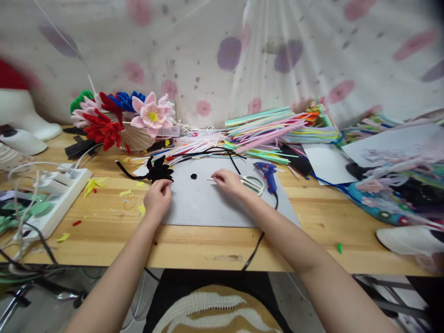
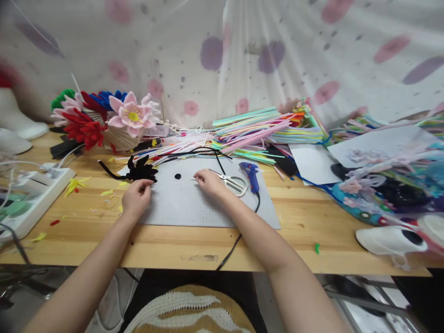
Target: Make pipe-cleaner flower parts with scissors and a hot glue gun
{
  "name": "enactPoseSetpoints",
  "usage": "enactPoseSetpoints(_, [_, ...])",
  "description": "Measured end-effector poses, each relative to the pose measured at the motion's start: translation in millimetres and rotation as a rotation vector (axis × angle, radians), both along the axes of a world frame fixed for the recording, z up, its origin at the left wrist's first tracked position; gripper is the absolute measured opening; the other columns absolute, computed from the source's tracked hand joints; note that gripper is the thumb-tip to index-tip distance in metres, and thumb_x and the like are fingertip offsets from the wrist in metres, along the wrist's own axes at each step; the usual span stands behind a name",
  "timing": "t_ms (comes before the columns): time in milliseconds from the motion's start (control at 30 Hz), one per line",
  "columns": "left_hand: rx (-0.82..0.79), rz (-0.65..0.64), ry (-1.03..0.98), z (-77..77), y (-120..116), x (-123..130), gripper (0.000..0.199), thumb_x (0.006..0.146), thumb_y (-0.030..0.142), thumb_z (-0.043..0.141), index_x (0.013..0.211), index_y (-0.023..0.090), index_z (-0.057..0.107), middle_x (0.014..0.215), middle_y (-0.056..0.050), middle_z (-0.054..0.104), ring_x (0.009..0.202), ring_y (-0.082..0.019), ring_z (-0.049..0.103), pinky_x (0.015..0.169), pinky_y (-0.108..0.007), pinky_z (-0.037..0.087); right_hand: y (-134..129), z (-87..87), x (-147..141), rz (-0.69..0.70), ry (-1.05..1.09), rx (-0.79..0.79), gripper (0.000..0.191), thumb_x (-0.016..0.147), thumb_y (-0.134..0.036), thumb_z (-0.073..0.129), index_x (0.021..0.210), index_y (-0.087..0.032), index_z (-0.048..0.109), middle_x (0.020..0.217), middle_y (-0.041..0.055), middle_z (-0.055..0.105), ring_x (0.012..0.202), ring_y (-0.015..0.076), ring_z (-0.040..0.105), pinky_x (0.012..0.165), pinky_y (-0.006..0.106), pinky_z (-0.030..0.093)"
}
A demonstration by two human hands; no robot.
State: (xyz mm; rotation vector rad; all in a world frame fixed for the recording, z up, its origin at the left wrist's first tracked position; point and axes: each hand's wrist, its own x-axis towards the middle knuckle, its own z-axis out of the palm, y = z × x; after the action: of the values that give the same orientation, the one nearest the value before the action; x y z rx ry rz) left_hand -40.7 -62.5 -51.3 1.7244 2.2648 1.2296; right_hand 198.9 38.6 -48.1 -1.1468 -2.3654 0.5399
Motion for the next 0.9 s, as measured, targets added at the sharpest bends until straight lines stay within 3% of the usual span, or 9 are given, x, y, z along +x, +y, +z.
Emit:
enactPoseSetpoints(100, [-0.016,-0.037,0.04,-2.8,12,-7,0.025,0.075,0.018,0.045,0.091,0.021,0.064,0.097,-0.003,0.065,0.082,-0.018,0.06,0.073,-0.03,0.046,-5,-0.9,7,-0.038,-0.004,0.001,0.019,0.081,-0.016,0.049,0.091,-0.017,0.065,0.082,0.0046,0.061,0.074,0.0126,0.053,0.07,0.025,0.038])
enactPoseSetpoints(267, [0.139,-0.089,0.101,-2.6,39,-14,0.028,0.072,0.018,0.047,0.096,0.016,0.062,0.103,-0.009,0.062,0.102,-0.023,0.055,0.093,-0.036,0.041,4,26.5,21,-0.029,-0.008,-0.005,0.018,0.081,-0.016,0.05,0.092,-0.017,0.065,0.087,0.0052,0.063,0.078,0.0125,0.054,0.072,0.024,0.04])
enactPoseSetpoints(500, [0.228,-0.158,0.109,3.5,55,3,0.027,0.073,0.018,0.047,0.097,0.018,0.061,0.104,-0.009,0.06,0.102,-0.022,0.054,0.093,-0.037,0.041,31,64.4,58,-0.13,0.048,0.058,0.017,0.08,-0.019,0.051,0.09,-0.017,0.065,0.087,0.0041,0.065,0.073,0.0122,0.054,0.068,0.024,0.04])
enactPoseSetpoints(700, [0.007,-0.174,0.01,-9.4,61,4,0.03,0.077,0.025,0.047,0.105,0.02,0.056,0.099,-0.007,0.062,0.092,-0.021,0.059,0.083,-0.035,0.047,42,70.1,72,-0.123,-0.062,-0.015,0.018,0.08,-0.022,0.053,0.092,-0.017,0.064,0.081,0.0027,0.065,0.071,0.0116,0.055,0.066,0.024,0.041])
enactPoseSetpoints(900, [-0.099,-0.106,0.103,-26.1,77,-9,0.043,0.077,0.033,0.049,0.116,0.015,0.049,0.11,-0.016,0.059,0.108,-0.03,0.053,0.093,-0.047,0.04,59,75.8,84,-0.108,-0.12,-0.028,0.025,0.08,-0.027,0.054,0.101,-0.017,0.062,0.091,0.0046,0.066,0.08,0.0137,0.059,0.074,0.026,0.044])
